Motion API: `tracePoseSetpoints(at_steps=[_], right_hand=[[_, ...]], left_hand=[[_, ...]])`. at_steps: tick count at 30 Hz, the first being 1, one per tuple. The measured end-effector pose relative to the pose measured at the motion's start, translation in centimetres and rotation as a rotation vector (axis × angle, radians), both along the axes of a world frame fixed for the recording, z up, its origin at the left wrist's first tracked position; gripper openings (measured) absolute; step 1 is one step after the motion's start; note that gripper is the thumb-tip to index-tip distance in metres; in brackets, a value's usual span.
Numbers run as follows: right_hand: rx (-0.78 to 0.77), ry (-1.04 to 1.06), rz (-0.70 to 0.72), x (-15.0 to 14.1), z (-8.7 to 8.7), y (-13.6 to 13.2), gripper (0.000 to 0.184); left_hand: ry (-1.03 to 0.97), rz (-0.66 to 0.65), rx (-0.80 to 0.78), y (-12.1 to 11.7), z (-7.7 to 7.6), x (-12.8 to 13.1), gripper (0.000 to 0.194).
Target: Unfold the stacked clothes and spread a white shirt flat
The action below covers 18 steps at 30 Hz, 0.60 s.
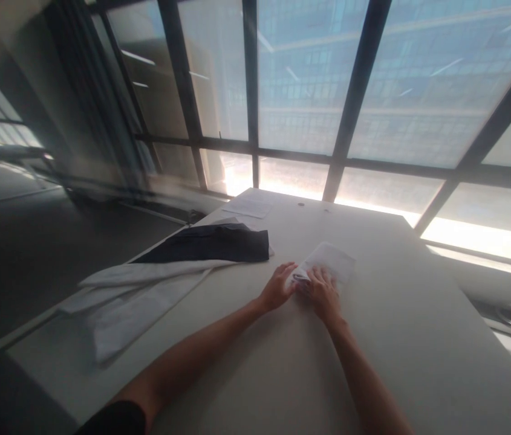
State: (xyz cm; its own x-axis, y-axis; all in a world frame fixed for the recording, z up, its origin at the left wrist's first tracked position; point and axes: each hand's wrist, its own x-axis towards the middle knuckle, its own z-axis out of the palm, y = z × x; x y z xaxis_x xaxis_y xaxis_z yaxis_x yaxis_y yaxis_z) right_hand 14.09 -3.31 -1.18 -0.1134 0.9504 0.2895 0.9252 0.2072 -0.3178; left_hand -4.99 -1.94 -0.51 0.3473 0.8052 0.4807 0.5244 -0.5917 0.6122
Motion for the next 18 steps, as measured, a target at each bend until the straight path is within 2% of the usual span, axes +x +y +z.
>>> tracePoseSetpoints(at_steps=[2,3,5,7,9,12,14,16,18], right_hand=[[0.059,0.125,0.022,1.0,-0.6,-0.3,0.052],[0.105,0.206,-0.041,1.5,-0.9,-0.4,0.055],[0.165,0.378,-0.265,2.6,-1.2,-0.4,0.060],[0.129,0.528,-0.441,3.3,-1.1,-0.3,0.065],[0.087,0.620,-0.475,3.4,-0.6,-0.4,0.069],[0.192,0.646,-0.342,2.2,0.9,-0.7,0.073],[0.207,0.680,-0.144,0.9,1.8,-0.9,0.076],[0.116,0.729,0.080,-0.4,2.3,-0.9,0.076],[0.010,0.735,0.238,-1.3,2.3,-0.8,0.075]], left_hand=[[0.111,-0.083,0.057,0.1,0.2,1.1,0.057],[0.162,-0.115,0.064,0.1,0.3,1.6,0.057],[0.244,-0.146,0.061,0.3,0.2,2.5,0.060],[0.298,-0.140,0.044,0.4,-0.1,3.4,0.063],[0.319,-0.113,0.033,0.4,-0.5,4.1,0.067],[0.284,-0.070,0.025,0.4,-0.7,4.7,0.075],[0.203,-0.036,-0.020,0.5,-0.7,4.7,0.079],[0.068,-0.002,-0.113,0.9,-0.6,4.5,0.078],[-0.091,0.027,-0.225,1.5,-0.6,4.0,0.064]])
